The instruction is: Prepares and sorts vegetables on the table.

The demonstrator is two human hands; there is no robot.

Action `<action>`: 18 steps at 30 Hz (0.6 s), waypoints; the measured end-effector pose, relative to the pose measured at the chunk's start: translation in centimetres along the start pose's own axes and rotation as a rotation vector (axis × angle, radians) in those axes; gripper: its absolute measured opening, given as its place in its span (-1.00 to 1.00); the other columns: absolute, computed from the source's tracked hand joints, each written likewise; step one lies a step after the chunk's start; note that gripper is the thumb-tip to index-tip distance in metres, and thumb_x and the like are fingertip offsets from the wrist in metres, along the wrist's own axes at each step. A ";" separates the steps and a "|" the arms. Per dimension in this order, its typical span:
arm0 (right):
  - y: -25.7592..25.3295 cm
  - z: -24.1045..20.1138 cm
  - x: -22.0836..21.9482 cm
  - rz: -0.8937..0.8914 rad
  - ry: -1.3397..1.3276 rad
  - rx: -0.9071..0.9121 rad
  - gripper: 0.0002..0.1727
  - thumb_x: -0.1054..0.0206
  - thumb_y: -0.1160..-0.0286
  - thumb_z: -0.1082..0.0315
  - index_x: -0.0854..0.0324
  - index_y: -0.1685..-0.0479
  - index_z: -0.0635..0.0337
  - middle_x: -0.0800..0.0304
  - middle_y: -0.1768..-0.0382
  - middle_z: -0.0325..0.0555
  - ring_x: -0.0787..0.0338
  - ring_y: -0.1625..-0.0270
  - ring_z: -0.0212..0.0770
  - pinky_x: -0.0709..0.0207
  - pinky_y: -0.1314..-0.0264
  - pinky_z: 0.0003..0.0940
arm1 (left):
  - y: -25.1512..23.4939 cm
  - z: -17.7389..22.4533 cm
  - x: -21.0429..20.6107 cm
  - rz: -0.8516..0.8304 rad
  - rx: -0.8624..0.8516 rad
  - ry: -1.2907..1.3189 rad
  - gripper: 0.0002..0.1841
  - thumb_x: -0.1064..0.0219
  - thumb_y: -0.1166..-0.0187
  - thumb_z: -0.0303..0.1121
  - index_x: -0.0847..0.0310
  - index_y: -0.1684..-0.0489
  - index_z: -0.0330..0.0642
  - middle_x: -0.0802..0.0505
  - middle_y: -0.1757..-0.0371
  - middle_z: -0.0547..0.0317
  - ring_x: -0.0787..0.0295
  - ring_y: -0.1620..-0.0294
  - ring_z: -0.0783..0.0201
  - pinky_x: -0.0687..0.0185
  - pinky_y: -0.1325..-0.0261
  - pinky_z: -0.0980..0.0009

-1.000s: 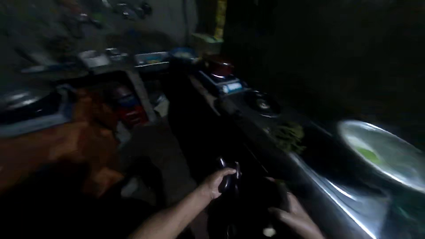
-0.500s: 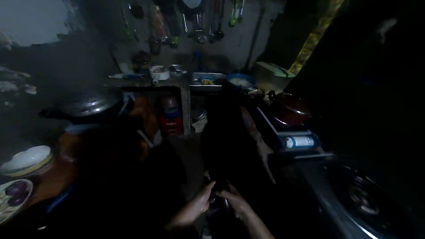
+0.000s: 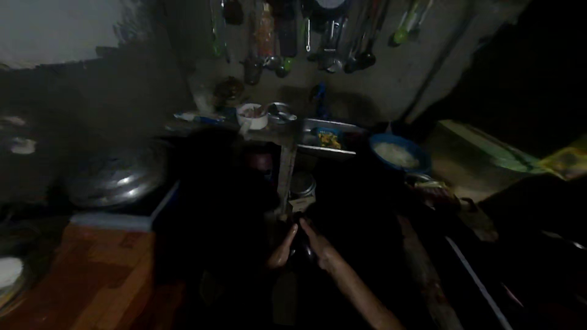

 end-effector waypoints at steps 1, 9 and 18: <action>-2.3 -2.0 0.3 0.011 0.015 -0.029 -0.35 0.03 -0.87 -0.07 -0.21 -0.78 0.10 -0.60 -0.46 0.10 -0.69 -0.35 -0.13 -0.59 -0.37 -0.12 | -2.3 1.7 0.0 0.001 0.008 -0.030 -0.50 -0.03 -0.87 -0.32 -0.21 -0.69 -0.42 -0.64 -0.46 -0.15 -0.62 -0.32 0.36 -0.53 -0.39 0.49; -19.0 -12.4 5.4 0.134 -0.167 -0.071 -0.62 0.00 -0.88 0.14 -0.52 -0.34 0.20 -0.70 0.18 -0.08 -0.69 0.26 -0.27 -0.60 0.22 -0.32 | -23.9 4.8 -1.4 -0.213 0.160 0.160 -0.56 -0.05 -0.86 -0.12 -0.41 -0.52 -0.21 -0.76 -0.07 0.06 -0.73 0.03 0.35 -0.70 -0.02 0.40; -39.7 -22.8 14.0 0.082 -0.021 0.192 -0.53 -0.06 -0.84 0.37 -0.34 -0.67 0.24 -0.59 -0.43 0.06 -0.68 -0.22 -0.27 -0.59 -0.20 -0.35 | -45.4 11.2 -6.9 -0.037 0.112 0.215 -0.60 0.07 -0.91 -0.22 -0.44 -0.45 -0.33 -0.78 -0.08 -0.01 -0.75 0.05 0.34 -0.68 -0.01 0.46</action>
Point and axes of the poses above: each hand's wrist, its own y-axis away from the middle knuckle, its own x-axis out of the back of the hand, z = x × y, the point moved 4 cm from there along -y, towards the middle knuckle
